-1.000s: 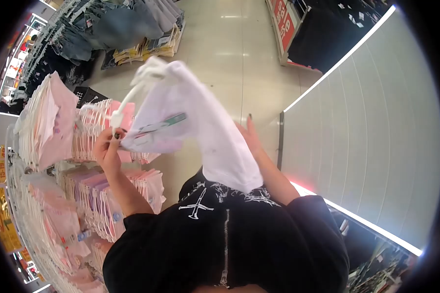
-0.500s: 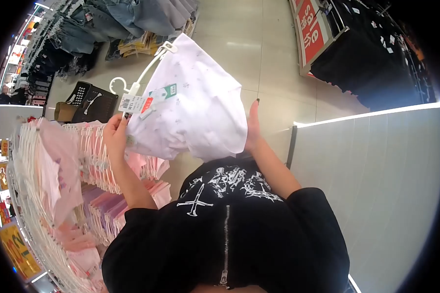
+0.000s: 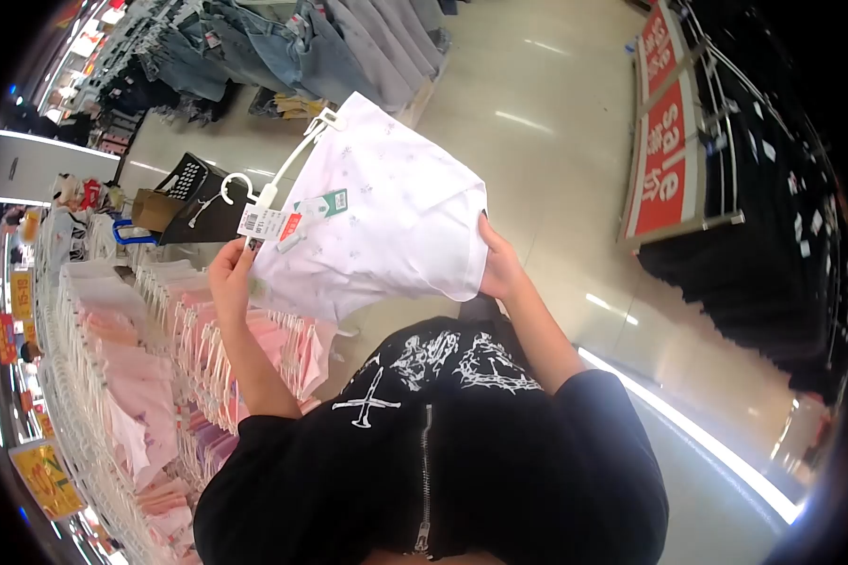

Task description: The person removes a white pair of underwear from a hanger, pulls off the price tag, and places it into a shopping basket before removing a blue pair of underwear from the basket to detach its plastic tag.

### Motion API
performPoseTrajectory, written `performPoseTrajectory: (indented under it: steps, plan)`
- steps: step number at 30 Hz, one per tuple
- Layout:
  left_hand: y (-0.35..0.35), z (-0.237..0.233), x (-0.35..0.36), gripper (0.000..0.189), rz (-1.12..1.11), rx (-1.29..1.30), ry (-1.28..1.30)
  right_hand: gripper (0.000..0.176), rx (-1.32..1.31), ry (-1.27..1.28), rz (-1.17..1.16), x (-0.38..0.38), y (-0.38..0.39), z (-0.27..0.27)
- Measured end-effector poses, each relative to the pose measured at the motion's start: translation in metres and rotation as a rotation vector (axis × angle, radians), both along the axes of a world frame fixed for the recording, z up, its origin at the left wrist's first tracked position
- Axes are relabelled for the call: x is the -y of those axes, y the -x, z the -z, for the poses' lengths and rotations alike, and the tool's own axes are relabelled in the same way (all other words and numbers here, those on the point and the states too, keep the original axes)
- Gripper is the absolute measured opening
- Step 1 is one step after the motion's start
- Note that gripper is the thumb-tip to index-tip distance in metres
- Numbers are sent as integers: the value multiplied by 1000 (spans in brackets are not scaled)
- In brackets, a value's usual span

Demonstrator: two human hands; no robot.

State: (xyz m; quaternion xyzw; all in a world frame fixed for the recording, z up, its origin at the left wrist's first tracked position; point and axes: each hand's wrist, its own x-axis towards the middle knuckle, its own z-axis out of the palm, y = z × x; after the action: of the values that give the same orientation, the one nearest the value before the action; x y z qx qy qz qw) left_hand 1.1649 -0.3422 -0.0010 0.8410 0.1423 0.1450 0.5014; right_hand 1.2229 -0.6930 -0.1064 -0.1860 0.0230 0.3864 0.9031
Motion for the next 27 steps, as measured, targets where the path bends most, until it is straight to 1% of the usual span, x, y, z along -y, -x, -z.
performPoseTrajectory:
  steps: [4,7,10,14,20,23,25,27]
  plan:
    - [-29,-1,0,14,-147,-29,-63,61,-28,-57,-170,-3,-75,11]
    - [-31,3,0,14,-254,-18,20,60,-22,-25,-205,-21,-111,10]
    - [-32,14,-14,14,-353,-22,29,59,-67,-70,-285,-46,-145,17]
    - [-46,22,-29,14,-452,-7,83,59,-72,-34,-338,-80,-180,17]
    - [-91,53,-84,14,-495,-39,134,59,-121,2,-360,-150,-225,22]
    - [-116,79,-131,11,-529,-9,153,58,-170,57,-330,-193,-255,37]
    - [-130,84,-157,9,-548,3,178,57,-179,130,-284,-225,-274,47]
    - [-143,83,-179,10,-559,-22,127,55,-201,145,-294,-259,-289,64]
